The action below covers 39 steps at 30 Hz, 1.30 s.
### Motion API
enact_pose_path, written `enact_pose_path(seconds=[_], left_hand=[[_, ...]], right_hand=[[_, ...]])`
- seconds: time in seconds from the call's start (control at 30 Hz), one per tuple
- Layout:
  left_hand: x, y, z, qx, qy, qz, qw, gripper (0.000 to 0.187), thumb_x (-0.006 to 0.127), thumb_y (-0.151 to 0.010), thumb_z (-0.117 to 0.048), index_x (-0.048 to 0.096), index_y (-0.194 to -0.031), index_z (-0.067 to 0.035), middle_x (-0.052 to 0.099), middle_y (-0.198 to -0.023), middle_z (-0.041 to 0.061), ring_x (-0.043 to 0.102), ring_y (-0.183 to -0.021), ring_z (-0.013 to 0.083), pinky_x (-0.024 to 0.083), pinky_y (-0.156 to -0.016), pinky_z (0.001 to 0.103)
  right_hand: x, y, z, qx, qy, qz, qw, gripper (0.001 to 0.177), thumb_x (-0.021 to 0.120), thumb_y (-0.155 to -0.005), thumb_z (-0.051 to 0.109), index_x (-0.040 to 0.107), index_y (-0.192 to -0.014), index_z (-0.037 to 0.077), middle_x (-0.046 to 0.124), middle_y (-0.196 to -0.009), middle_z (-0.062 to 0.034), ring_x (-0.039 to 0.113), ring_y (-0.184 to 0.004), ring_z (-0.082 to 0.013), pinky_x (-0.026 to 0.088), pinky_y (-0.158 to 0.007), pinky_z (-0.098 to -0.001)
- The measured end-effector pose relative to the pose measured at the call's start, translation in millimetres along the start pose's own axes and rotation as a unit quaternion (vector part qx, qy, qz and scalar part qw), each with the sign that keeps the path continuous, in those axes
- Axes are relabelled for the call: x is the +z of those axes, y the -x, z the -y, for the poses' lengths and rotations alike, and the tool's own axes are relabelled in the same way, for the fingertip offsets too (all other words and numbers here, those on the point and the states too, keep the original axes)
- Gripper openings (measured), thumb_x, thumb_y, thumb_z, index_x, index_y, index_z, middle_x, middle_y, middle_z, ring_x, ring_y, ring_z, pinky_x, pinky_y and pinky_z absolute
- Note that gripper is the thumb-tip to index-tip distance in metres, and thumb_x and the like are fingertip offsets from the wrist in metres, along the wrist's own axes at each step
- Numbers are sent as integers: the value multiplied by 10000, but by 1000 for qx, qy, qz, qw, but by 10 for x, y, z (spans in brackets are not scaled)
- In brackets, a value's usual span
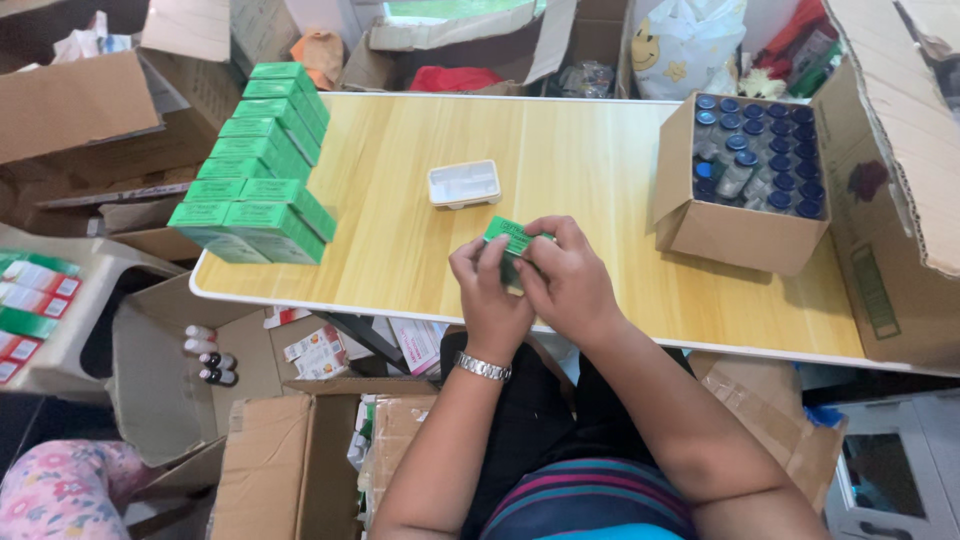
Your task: The person opens green medicine boxes, removes vials and paper inserts, places them into small white plastic trays, and stacks the closed boxes. The person also handles vials from a larger cardboard box and arranges them in trays on the table.
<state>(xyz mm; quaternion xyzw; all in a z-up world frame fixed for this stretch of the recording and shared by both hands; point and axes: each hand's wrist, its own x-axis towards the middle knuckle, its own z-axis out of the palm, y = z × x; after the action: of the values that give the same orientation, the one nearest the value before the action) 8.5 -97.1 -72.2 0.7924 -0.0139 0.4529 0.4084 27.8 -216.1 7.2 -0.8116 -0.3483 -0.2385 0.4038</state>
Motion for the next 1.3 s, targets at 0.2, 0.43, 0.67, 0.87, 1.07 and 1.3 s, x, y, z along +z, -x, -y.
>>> enact_pose_path(seconds=[0.2,0.43,0.67,0.87,1.07,1.3], left_hand=[[-14,87,-37,18,-28,-51,998,579,760,-872,-46,445,-1341,-172,331,-1464,253,576,-1265,445,544,-1064,479],[-649,121,76,-22,-49,-21,998,794,828,-788,-80,356,-1426,-106,143,-1582,318,417,-1368,516,448,-1116,539],[-1052,150,288,-140,117,-65,981,892,800,-818,-30,238,-1512,-44,121,-1669,251,399,-1454,371,390,-1215,501],[-1505,59,627,-110,-7,-161,981,880,812,-794,-33,256,-1472,45,224,-1604,259,347,-1469,401,292,-1251,485],[-1716,-345,972,-174,-141,-110,968,694,828,-776,-136,426,-1320,17,495,-1277,211,516,-1217,368,393,-1074,476],[-1593,-506,1257,-194,-158,-104,963,800,863,-757,-165,390,-1369,38,467,-1287,217,536,-1164,359,420,-1017,477]], right_hand=[[99,180,30,-8,-52,12,999,227,672,-932,60,560,-1128,43,571,-1334,-285,670,-1040,-458,579,-788,-476],[491,-26,218,-7,-76,51,996,307,688,-905,71,538,-1171,43,606,-1206,-267,641,-1037,-491,554,-851,-500],[1344,-735,338,51,-73,110,990,318,629,-936,58,487,-1221,55,541,-1181,-269,597,-1009,-511,511,-817,-550],[2186,-1349,63,50,-104,75,991,330,627,-911,45,480,-1206,64,554,-1168,-255,577,-1046,-497,479,-851,-535],[2783,-1650,-41,36,-274,97,956,220,586,-1055,250,543,-1098,39,621,-1005,-168,604,-988,-299,484,-895,-392],[3049,-1591,103,97,-384,169,903,301,486,-1096,333,561,-1157,48,599,-984,-86,571,-958,-194,494,-876,-350]])
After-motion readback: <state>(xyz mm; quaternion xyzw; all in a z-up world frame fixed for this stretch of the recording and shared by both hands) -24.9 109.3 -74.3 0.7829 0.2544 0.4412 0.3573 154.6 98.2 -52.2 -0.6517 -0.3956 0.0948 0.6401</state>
